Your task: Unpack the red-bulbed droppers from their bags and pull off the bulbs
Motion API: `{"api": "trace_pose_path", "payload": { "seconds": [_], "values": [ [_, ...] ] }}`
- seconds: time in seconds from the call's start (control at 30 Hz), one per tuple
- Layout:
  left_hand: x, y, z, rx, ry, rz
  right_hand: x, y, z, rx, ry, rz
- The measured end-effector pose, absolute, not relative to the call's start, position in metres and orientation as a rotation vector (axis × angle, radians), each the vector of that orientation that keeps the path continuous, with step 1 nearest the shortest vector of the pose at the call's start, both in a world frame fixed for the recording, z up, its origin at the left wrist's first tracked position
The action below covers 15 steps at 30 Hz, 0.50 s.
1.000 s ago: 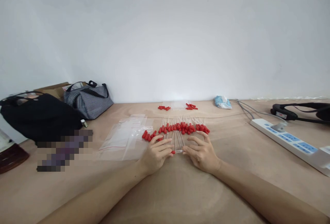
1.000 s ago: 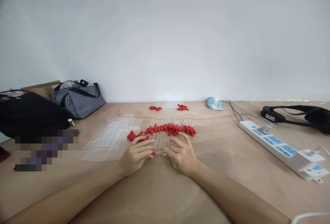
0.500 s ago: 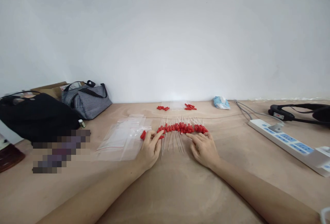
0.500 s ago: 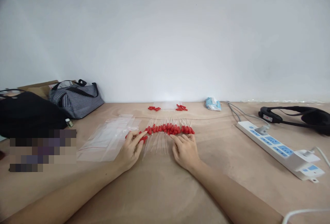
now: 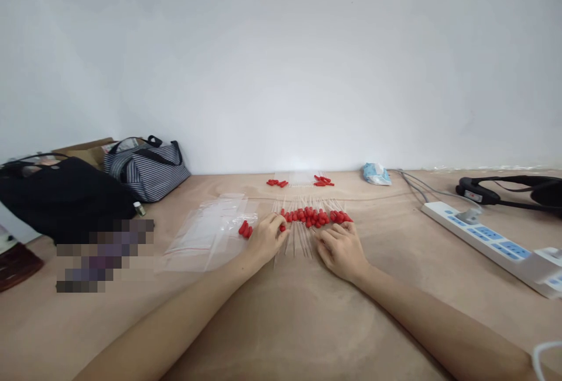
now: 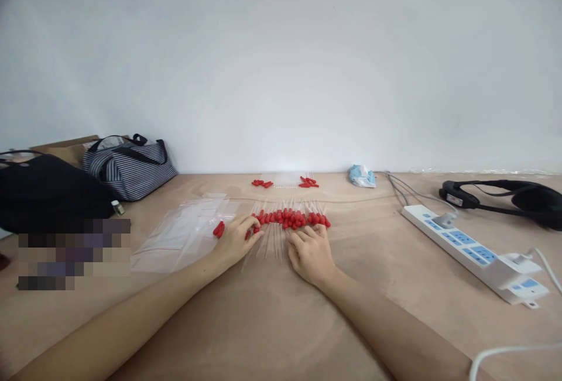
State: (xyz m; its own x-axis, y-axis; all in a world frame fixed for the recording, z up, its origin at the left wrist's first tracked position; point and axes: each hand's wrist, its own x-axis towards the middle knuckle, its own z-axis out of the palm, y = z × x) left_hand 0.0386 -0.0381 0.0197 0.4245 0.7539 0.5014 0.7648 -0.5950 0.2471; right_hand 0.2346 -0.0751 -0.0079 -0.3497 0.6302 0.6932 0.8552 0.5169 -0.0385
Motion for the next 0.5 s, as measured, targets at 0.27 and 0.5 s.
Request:
{"api": "trace_pose_path", "payload": {
  "seconds": [0.27,0.5],
  "values": [
    [0.008,-0.019,0.041,-2.437,-1.622,-1.046,0.231,-0.081,0.0,-1.199,-2.226,-0.291],
    [-0.028,0.002,0.044,-2.332,-1.987,-0.825,0.234,-0.084,0.002,-1.23,-2.292,-0.25]
  ]
}}
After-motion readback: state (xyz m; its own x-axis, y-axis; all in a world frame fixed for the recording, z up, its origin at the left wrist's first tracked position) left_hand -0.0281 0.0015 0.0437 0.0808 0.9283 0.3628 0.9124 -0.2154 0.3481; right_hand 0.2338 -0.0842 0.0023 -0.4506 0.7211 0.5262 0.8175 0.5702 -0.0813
